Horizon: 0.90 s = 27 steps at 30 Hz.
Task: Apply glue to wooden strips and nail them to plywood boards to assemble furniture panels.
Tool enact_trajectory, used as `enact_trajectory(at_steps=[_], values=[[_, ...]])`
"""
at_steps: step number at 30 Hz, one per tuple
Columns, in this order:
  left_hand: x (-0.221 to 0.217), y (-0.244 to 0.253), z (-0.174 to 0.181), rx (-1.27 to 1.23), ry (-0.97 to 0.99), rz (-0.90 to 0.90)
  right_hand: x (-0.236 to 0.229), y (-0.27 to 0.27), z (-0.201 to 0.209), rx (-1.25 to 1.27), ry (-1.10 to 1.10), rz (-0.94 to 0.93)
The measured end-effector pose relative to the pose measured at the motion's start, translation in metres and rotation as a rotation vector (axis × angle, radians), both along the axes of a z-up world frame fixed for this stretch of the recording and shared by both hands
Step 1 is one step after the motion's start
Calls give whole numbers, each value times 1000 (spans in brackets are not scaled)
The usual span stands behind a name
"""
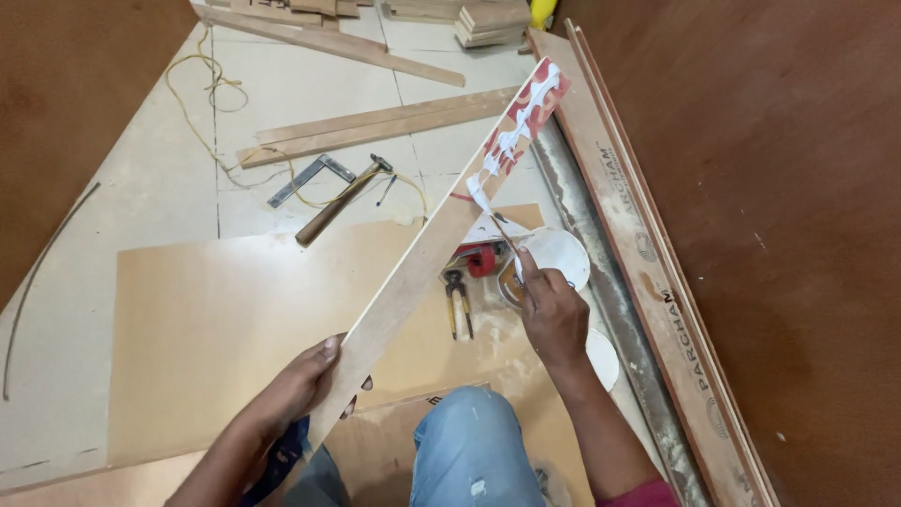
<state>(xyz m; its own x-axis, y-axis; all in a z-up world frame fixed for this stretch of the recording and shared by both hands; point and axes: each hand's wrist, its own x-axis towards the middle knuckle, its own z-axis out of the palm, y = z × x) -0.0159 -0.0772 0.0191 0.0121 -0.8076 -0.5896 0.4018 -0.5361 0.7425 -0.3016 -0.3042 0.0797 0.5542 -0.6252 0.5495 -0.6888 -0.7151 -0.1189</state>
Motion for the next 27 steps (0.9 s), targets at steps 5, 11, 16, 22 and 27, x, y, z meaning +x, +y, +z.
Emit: enact_trajectory(at_steps=[5,11,16,22,27], values=[[6,-2,-3,-64,74,20,3,18,-4,-30,9,68],[8,-3,0,-71,67,41,7,38,-11,-54,4,137],[12,-5,12,-99,30,31,13,46,-13,-39,31,200],[22,-17,30,-151,55,70,27,64,-8,11,54,304],[28,-22,62,-222,39,94,39,81,-2,38,20,383]])
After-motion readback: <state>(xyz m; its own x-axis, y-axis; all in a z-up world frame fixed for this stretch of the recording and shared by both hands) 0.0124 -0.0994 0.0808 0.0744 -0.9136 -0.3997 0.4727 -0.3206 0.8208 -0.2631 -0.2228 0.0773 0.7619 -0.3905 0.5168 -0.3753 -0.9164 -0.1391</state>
